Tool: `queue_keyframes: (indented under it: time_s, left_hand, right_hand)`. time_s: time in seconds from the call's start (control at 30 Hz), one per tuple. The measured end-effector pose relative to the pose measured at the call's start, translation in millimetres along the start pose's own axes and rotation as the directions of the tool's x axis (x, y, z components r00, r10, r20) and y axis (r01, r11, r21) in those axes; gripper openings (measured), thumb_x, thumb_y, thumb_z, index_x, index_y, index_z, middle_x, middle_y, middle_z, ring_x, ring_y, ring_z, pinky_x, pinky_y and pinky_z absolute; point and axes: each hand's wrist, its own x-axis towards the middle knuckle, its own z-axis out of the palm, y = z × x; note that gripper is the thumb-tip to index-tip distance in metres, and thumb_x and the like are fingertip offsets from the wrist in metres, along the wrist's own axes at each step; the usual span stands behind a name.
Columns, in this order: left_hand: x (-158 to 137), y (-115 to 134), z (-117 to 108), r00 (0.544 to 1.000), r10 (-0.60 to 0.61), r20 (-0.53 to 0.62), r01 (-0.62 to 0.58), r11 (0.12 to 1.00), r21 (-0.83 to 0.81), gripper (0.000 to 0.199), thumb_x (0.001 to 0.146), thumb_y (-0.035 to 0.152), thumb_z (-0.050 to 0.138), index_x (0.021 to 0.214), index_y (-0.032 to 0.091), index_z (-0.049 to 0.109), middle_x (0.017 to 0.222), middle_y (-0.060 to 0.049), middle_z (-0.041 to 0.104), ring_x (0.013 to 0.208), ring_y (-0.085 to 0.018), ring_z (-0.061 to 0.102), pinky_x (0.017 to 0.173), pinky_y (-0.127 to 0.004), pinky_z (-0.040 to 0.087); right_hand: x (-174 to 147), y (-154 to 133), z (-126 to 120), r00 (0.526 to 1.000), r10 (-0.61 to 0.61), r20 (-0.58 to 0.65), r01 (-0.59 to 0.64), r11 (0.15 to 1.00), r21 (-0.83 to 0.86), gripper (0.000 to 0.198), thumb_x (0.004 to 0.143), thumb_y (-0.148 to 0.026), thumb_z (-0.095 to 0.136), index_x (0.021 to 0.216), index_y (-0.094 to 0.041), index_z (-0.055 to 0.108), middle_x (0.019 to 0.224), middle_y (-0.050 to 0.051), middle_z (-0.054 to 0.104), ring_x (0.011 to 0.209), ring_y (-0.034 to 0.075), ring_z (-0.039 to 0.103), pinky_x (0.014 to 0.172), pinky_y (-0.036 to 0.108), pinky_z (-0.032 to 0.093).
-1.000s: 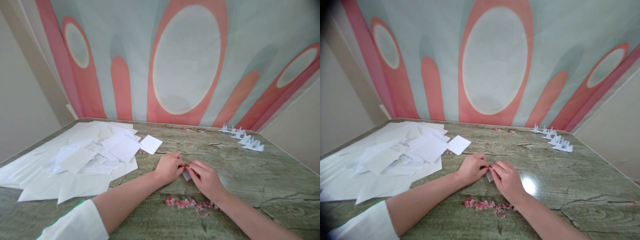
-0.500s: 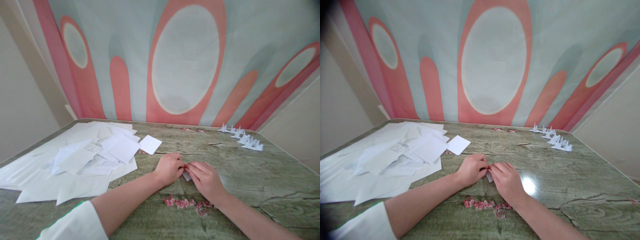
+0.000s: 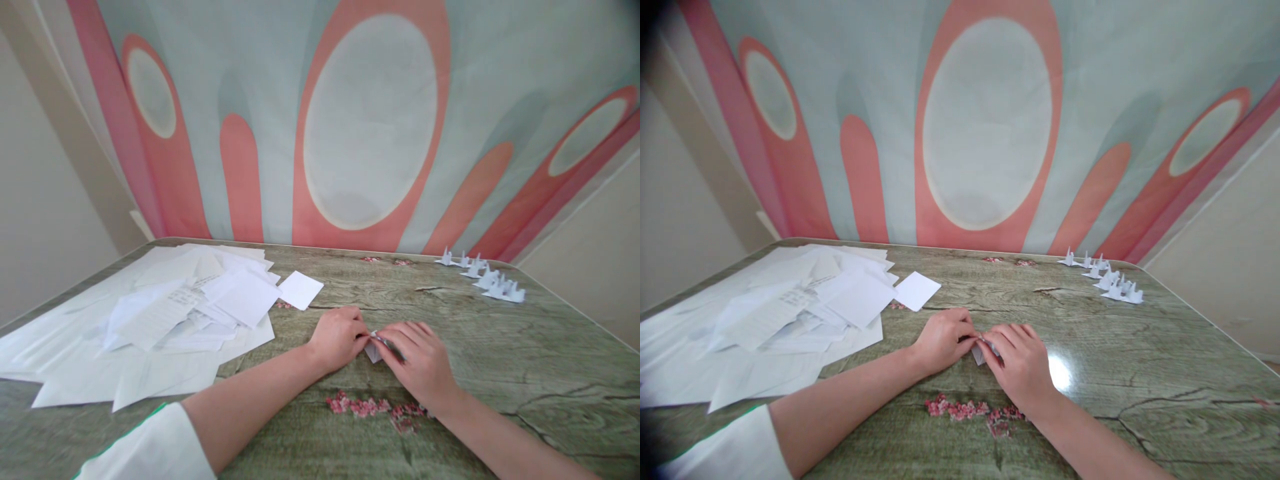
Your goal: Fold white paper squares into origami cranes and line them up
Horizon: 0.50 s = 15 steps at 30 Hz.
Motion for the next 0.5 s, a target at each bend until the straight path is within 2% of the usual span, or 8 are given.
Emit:
queue_keyframes:
  time_s: [0.3, 0.5]
  left_hand:
    - [0.1, 1.7, -2.0, 1.000, -0.015, 0.008, 0.015, 1.000, 0.002, 0.016, 0.081, 0.029, 0.055, 0.078, 0.022, 0.069, 0.078, -0.001, 0.060, 0.076, -0.015, 0.056, 0.067, -0.024, 0.041]
    - [-0.1, 1.3, -1.2, 1.000, -0.011, 0.002, 0.011, 1.000, 0.015, 0.017, 0.082, 0.030, 0.055, 0.076, 0.021, 0.068, 0.078, -0.001, 0.060, 0.075, -0.015, 0.056, 0.067, -0.024, 0.041]
  right_hand:
    - [-0.5, -0.3, -4.3, 0.999, -0.040, 0.005, 0.040, 0.999, -0.020, 0.016, 0.087, -0.022, 0.049, 0.085, -0.020, 0.065, 0.083, 0.003, 0.067, 0.076, 0.016, 0.058, 0.073, 0.032, 0.036]
    - [-3.0, -0.3, -1.9, 0.997, -0.054, -0.055, 0.055, 0.998, 0.013, 0.016, 0.087, -0.020, 0.050, 0.086, -0.020, 0.066, 0.082, 0.002, 0.068, 0.075, 0.015, 0.056, 0.072, 0.031, 0.035]
